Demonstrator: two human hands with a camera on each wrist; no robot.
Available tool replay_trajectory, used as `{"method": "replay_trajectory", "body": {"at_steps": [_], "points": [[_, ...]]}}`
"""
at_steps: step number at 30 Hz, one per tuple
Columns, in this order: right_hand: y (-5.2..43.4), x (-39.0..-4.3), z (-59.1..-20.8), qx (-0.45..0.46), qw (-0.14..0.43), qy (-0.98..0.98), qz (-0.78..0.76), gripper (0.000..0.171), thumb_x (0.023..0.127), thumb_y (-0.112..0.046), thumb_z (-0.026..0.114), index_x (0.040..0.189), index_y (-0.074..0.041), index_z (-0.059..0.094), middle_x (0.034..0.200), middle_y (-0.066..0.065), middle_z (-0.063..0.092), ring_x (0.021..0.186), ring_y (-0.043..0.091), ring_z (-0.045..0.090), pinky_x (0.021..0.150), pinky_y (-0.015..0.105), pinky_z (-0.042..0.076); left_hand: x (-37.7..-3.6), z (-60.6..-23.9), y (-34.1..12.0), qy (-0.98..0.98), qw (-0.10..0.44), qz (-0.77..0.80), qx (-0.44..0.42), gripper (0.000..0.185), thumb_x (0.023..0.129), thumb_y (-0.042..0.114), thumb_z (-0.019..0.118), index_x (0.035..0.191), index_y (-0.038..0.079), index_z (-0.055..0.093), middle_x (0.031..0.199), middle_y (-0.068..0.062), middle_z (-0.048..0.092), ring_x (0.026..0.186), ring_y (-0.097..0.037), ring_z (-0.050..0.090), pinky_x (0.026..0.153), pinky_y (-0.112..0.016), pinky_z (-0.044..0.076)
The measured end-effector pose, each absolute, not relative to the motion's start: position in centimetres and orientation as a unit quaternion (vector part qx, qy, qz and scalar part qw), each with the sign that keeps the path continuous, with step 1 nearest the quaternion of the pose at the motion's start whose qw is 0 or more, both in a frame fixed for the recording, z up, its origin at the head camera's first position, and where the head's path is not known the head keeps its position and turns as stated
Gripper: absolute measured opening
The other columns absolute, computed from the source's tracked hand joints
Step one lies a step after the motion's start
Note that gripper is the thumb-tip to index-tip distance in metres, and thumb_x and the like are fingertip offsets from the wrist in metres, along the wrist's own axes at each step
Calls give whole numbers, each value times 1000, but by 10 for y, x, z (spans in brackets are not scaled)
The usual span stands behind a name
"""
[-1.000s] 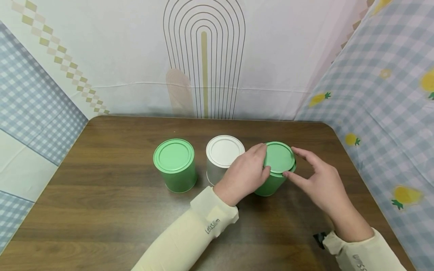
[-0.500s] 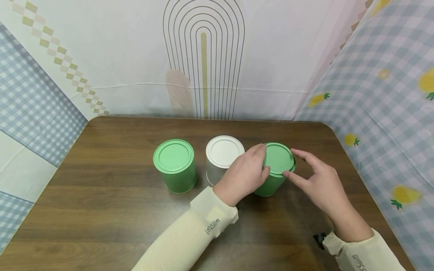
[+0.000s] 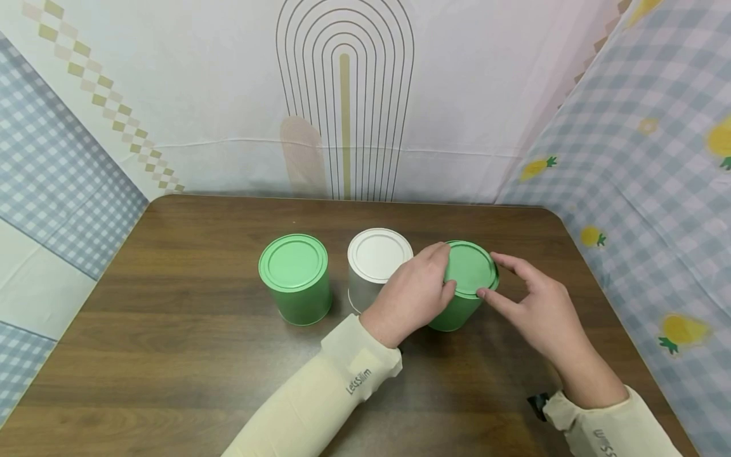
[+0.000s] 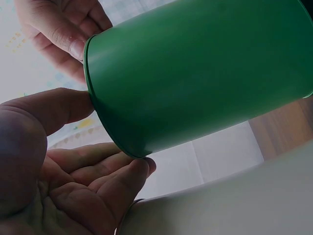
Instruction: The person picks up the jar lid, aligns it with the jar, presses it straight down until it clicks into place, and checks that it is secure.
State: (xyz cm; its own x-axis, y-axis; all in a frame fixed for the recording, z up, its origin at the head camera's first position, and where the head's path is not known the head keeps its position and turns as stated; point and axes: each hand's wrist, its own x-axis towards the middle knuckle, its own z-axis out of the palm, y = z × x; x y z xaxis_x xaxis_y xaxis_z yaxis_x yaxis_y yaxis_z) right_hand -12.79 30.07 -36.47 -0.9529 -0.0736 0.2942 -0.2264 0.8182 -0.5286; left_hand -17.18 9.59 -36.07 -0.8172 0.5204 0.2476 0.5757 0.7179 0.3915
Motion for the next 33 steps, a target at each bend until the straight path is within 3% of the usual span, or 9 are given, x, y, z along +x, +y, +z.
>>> {"method": "replay_trajectory", "body": {"at_steps": [3, 6, 8, 10, 15, 22, 24, 26, 33], "points": [[300, -127, -365, 75, 126, -945, 292, 58, 88, -26, 80, 139, -9, 58, 134, 20, 61, 74, 33, 68, 77, 54, 53, -172, -360, 96, -926, 56, -230, -295, 51, 97, 22, 66, 139, -3, 53, 140, -9, 57, 122, -17, 60, 100, -26, 51], [300, -127, -365, 73, 125, -945, 293, 58, 88, -27, 80, 139, -9, 58, 134, 20, 61, 61, 29, 64, 77, 55, 53, -172, -360, 96, -926, 54, -230, -294, 51, 97, 23, 66, 139, -2, 52, 140, -9, 57, 122, -17, 60, 100, -26, 51], [300, -127, -365, 73, 125, -945, 294, 58, 88, -27, 80, 139, -10, 58, 135, 20, 61, 63, 30, 64, 78, 55, 53, -172, -360, 96, -926, 54, -228, -295, 51, 97, 23, 66, 139, -2, 52, 140, -8, 57, 122, -17, 60, 100, -26, 51], [300, -127, -365, 75, 127, -944, 296, 58, 88, -27, 80, 138, -10, 59, 134, 20, 62, 86, 37, 69, 79, 57, 53, -172, -360, 96, -926, 56, -227, -295, 51, 96, 23, 66, 139, -2, 52, 140, -8, 57, 121, -17, 61, 100, -26, 51], [300, -129, -365, 75, 128, -942, 301, 57, 87, -27, 81, 138, -10, 60, 133, 20, 62, 111, 42, 63, 83, 59, 52, -172, -360, 96, -927, 57, -223, -297, 51, 97, 23, 66, 140, -1, 53, 141, -7, 57, 122, -17, 60, 100, -26, 51], [298, -129, -364, 76, 131, -944, 293, 53, 90, -26, 78, 138, -10, 60, 133, 19, 63, 84, 34, 67, 74, 49, 52, -172, -359, 97, -929, 56, -211, -300, 50, 97, 25, 65, 140, 0, 54, 143, -9, 57, 129, -18, 56, 103, -28, 49], [298, -130, -363, 77, 127, -943, 296, 53, 90, -25, 77, 138, -9, 60, 133, 19, 63, 94, 37, 67, 78, 52, 52, -172, -359, 97, -929, 58, -210, -299, 50, 97, 24, 66, 139, 0, 55, 143, -9, 57, 129, -18, 57, 102, -28, 49], [298, -130, -362, 75, 118, -943, 301, 54, 90, -24, 77, 138, -8, 59, 134, 19, 62, 118, 42, 59, 86, 59, 50, -173, -358, 97, -930, 57, -210, -297, 50, 97, 24, 66, 139, 1, 55, 142, -8, 58, 128, -18, 57, 102, -27, 49], [297, -132, -355, 45, 62, -947, 313, 58, 91, -31, 76, 141, -8, 55, 137, 18, 60, 129, 42, 52, 97, 64, 44, -172, -355, 100, -936, 43, -214, -276, 47, 95, 24, 69, 136, 2, 58, 133, -6, 64, 116, -16, 64, 95, -27, 53]]}}
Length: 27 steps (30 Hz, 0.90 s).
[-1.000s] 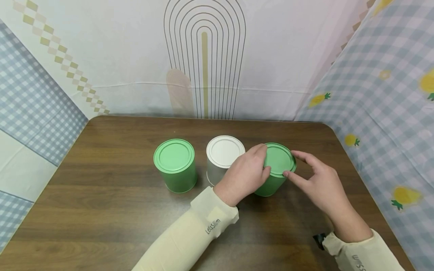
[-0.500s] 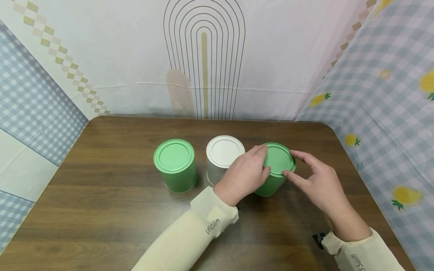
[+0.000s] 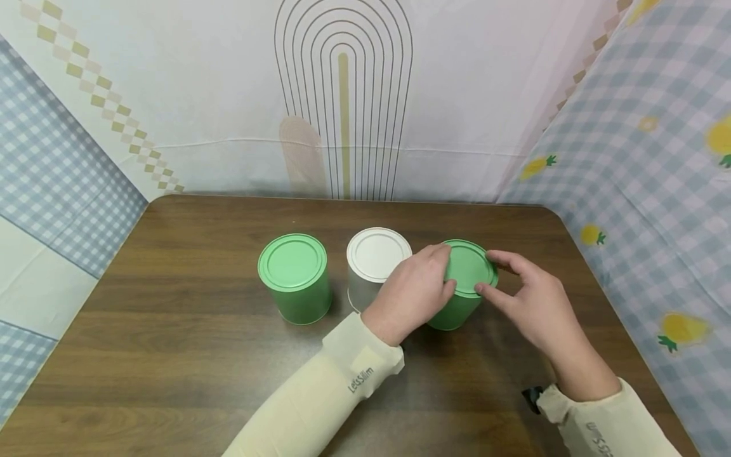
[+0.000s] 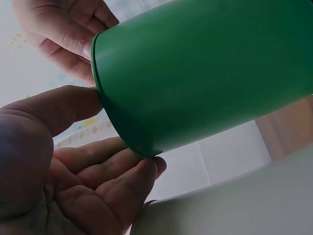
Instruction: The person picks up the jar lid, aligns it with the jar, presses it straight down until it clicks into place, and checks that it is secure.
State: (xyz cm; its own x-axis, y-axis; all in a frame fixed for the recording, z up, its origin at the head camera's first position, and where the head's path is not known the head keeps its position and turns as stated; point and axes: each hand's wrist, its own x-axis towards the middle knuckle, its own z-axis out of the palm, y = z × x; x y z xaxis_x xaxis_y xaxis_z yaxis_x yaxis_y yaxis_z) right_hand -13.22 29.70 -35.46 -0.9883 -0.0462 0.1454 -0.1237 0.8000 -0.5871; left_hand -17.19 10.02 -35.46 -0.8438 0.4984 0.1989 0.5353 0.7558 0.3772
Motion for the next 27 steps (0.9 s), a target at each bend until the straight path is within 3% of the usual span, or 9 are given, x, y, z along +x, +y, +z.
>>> {"method": "replay_trajectory", "body": {"at_steps": [4, 7, 17, 27], "points": [[297, -134, -354, 39, 42, -943, 328, 61, 92, -35, 75, 143, -8, 53, 137, 18, 59, 129, 42, 51, 97, 62, 45, -172, -353, 101, -940, 37, -210, -267, 42, 94, 23, 70, 130, 3, 61, 121, -5, 67, 101, -16, 68, 84, -27, 56], [297, -134, -354, 35, 37, -942, 333, 62, 92, -36, 74, 144, -9, 52, 137, 18, 59, 129, 42, 51, 97, 62, 45, -172, -352, 101, -940, 37, -203, -271, 38, 94, 24, 70, 126, 3, 63, 119, -5, 68, 99, -16, 68, 82, -28, 57], [299, -131, -356, 26, 44, -940, 338, 60, 93, -36, 73, 143, -9, 53, 137, 17, 59, 129, 42, 51, 97, 62, 45, -172, -354, 102, -934, 32, -213, -285, 43, 96, 24, 67, 133, 2, 60, 138, -8, 61, 125, -19, 59, 97, -30, 53], [296, -128, -365, 53, 94, -931, 350, 58, 94, -29, 73, 144, -7, 51, 137, 16, 60, 126, 41, 54, 94, 62, 47, -165, -358, 93, -918, 66, -234, -314, 46, 97, 24, 65, 137, 3, 58, 143, -11, 56, 133, -21, 53, 108, -29, 45]]}}
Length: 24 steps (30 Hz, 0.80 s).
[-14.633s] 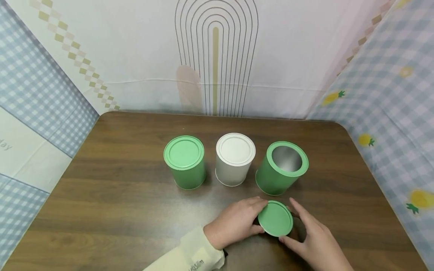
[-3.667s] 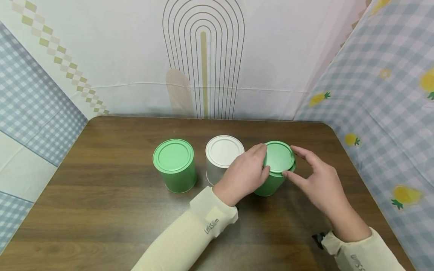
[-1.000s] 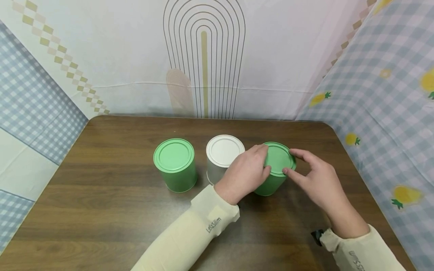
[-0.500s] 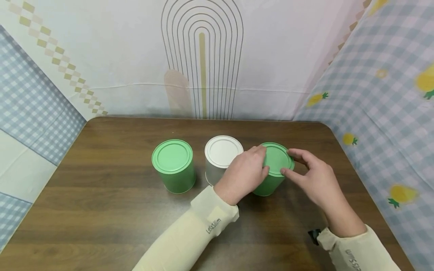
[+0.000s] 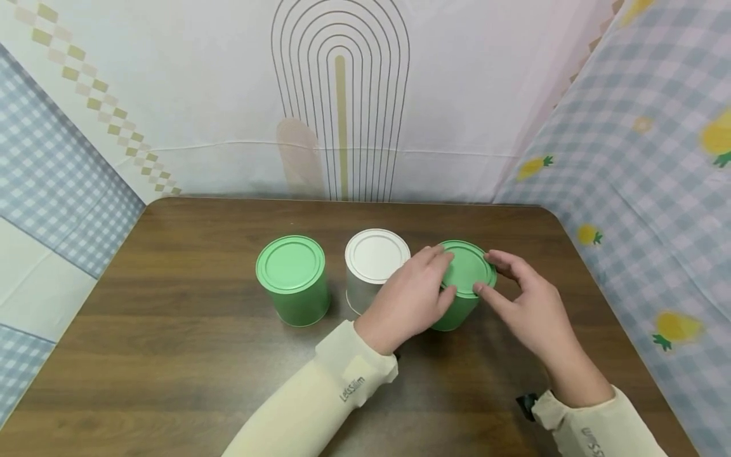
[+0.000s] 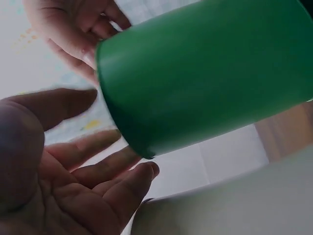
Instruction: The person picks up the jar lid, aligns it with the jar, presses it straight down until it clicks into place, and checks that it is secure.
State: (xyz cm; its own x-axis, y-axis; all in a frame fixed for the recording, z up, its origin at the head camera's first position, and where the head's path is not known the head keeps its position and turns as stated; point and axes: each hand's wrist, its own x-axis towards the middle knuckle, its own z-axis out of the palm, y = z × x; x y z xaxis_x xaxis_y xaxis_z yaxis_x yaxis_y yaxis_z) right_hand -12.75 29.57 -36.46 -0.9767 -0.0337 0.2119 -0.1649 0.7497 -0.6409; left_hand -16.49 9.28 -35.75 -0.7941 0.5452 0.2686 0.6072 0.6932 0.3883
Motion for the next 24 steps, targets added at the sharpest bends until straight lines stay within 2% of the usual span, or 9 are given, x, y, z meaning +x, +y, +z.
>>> {"method": "replay_trajectory", "body": {"at_steps": [3, 7, 12, 20, 24], "points": [[295, -126, -366, 62, 108, -927, 355, 63, 94, -27, 73, 146, -6, 47, 138, 15, 59, 126, 41, 56, 94, 59, 48, -158, -356, 87, -910, 94, -233, -331, 48, 96, 28, 66, 138, 7, 58, 145, -11, 54, 135, -24, 51, 110, -30, 43], [295, -125, -366, 62, 106, -929, 350, 65, 94, -31, 73, 148, -5, 46, 141, 18, 56, 128, 42, 53, 96, 63, 45, -151, -352, 77, -903, 140, -219, -342, 52, 95, 34, 67, 140, 10, 58, 144, -9, 55, 133, -23, 53, 111, -33, 42], [297, -120, -365, 62, 95, -937, 330, 69, 94, -37, 71, 149, -5, 45, 150, 17, 48, 136, 44, 44, 98, 71, 38, -144, -346, 58, -901, 164, -219, -337, 60, 94, 45, 67, 142, 11, 55, 146, -9, 54, 135, -25, 51, 113, -48, 40], [300, -105, -367, 83, 92, -941, 315, 68, 96, -37, 68, 152, -8, 42, 162, 12, 31, 143, 47, 33, 100, 76, 31, -127, -352, 20, -916, 189, -203, -288, 80, 87, 64, 66, 148, 14, 50, 158, -11, 38, 146, -32, 35, 117, -60, 27], [303, -98, -368, 98, 100, -942, 304, 75, 93, -35, 72, 154, -7, 38, 164, 14, 24, 147, 45, 25, 111, 73, 20, -118, -352, -1, -931, 177, -182, -263, 84, 87, 69, 60, 152, 18, 45, 164, -11, 28, 150, -34, 25, 118, -64, 20]]}}
